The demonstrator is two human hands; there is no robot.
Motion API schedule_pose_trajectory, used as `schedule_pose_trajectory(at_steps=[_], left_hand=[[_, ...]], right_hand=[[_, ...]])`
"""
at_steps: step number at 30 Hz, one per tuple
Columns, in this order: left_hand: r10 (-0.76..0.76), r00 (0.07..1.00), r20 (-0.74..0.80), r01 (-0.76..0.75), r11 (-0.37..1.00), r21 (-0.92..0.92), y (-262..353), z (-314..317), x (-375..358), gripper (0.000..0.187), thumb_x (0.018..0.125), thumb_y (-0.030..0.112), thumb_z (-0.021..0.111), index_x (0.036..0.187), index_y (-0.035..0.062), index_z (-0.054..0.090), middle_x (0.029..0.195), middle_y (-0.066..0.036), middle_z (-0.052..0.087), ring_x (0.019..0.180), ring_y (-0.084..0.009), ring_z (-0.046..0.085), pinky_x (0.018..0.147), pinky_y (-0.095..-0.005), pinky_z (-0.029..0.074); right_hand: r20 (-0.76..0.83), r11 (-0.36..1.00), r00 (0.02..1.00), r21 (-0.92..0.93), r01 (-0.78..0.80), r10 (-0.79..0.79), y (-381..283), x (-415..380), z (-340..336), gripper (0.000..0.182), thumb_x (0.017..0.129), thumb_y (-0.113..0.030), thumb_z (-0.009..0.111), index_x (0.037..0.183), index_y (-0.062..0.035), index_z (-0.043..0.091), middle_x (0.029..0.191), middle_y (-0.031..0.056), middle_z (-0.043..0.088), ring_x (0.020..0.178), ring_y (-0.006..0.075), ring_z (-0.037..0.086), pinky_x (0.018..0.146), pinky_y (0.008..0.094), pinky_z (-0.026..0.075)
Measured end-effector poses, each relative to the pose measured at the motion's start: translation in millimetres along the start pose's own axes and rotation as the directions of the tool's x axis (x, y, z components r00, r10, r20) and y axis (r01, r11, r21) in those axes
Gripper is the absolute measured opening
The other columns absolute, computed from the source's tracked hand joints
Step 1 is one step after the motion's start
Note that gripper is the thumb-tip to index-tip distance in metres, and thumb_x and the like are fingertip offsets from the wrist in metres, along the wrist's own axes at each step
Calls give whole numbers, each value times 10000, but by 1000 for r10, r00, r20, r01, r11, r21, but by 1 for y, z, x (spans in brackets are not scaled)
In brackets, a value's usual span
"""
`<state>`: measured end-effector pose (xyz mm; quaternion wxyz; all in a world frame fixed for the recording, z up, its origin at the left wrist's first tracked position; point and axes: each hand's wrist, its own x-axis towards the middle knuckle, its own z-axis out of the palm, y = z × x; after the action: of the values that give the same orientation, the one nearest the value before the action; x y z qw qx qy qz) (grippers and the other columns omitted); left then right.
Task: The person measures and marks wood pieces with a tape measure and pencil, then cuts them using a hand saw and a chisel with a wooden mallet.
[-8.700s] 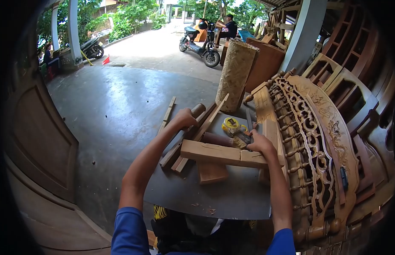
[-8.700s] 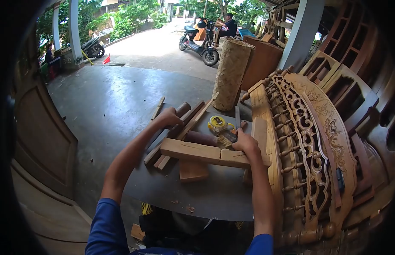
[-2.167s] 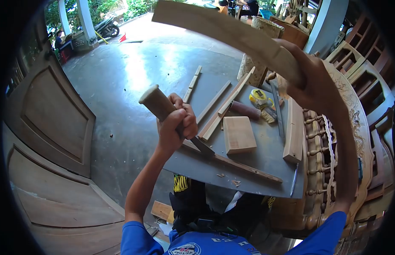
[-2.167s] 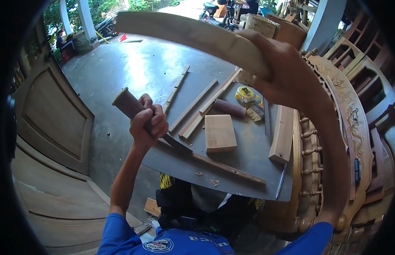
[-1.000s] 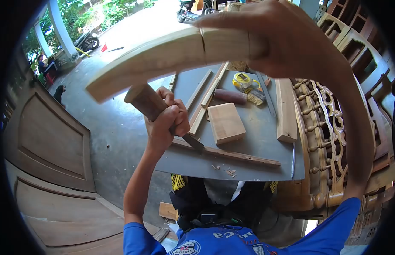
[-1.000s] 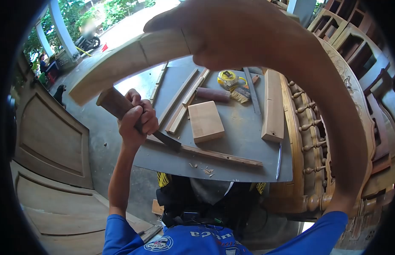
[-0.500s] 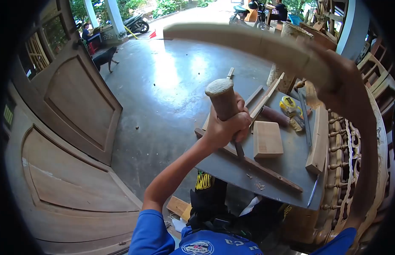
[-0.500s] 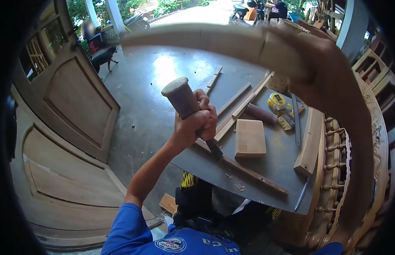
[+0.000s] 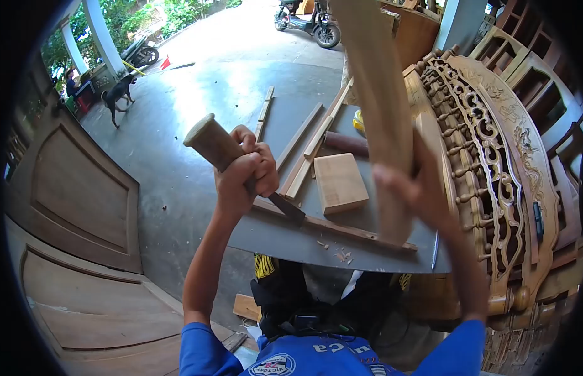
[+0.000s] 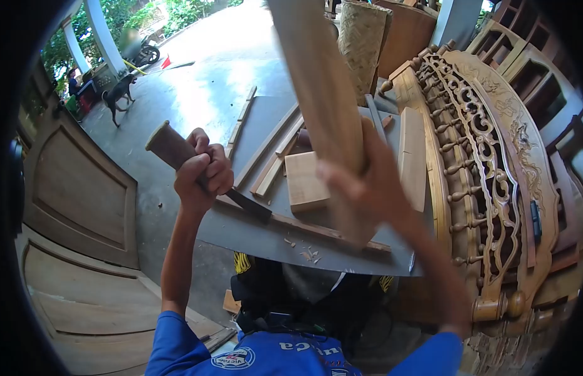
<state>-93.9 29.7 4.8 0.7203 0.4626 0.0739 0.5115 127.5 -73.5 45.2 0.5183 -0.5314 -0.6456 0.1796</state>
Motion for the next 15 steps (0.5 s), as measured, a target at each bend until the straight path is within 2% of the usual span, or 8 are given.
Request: schedule_pose_trajectory(at_steps=[1,2,4,6,8,11,12,15], left_hand=[[-2,1000,3,2,1000,-9,0,-3,1,186,731,56,461,847,114,329,568,-51,399,383,-106,366,341,-253,303],[-1,1000,23,1,1000,-6,-1,-7,3,185,738,74,474,850,115,332,571,-43,399,394,-106,370,345,-253,312],[-17,1000,-7,17,1000,-9,0,-5,5,173,750,88,477,848,116,337,579,-38,398,407,-105,376,351,-253,319],[-52,998,-21,52,999,-10,2,-1,7,155,762,110,478,842,117,344,582,-28,388,411,-98,368,347,-245,315],[-96,995,-9,96,995,-8,5,3,13,137,774,141,476,833,118,355,580,-13,370,407,-84,347,334,-229,300],[-85,995,49,87,996,-25,17,4,25,124,778,134,468,844,109,366,590,-14,367,412,-92,353,335,-228,306],[-24,998,52,26,999,-43,19,8,26,128,782,136,463,851,101,361,600,-17,367,412,-94,355,328,-228,309],[9,996,92,-12,1000,26,24,19,22,135,788,134,462,858,97,354,612,-23,372,413,-95,356,329,-228,313]], right_hand=[[-25,976,997,209,-60,67,14,-20,11,589,670,-147,593,1188,38,378,1041,167,536,931,209,546,792,317,440],[-64,934,987,337,-119,148,26,-38,22,556,677,-154,584,1160,40,387,1004,147,527,894,201,540,768,308,444],[-108,848,949,487,-208,295,45,-59,36,505,685,-163,573,1116,38,401,939,119,513,833,185,530,735,296,445],[-142,793,898,541,-282,416,57,-71,42,466,691,-164,569,1084,30,412,881,101,501,786,168,520,717,290,442],[-188,796,883,542,-271,429,62,-71,43,441,692,-162,567,1062,27,418,869,100,499,778,159,518,706,285,441],[-218,811,878,521,-264,426,64,-72,43,430,690,-159,567,1051,26,423,862,101,500,774,156,518,702,284,440],[-223,819,879,510,-262,421,64,-71,43,431,689,-157,567,1052,27,424,862,103,501,774,156,519,703,284,440],[-193,826,888,488,-282,417,64,-70,43,435,689,-154,571,1055,30,425,863,105,504,782,159,522,713,287,440]])
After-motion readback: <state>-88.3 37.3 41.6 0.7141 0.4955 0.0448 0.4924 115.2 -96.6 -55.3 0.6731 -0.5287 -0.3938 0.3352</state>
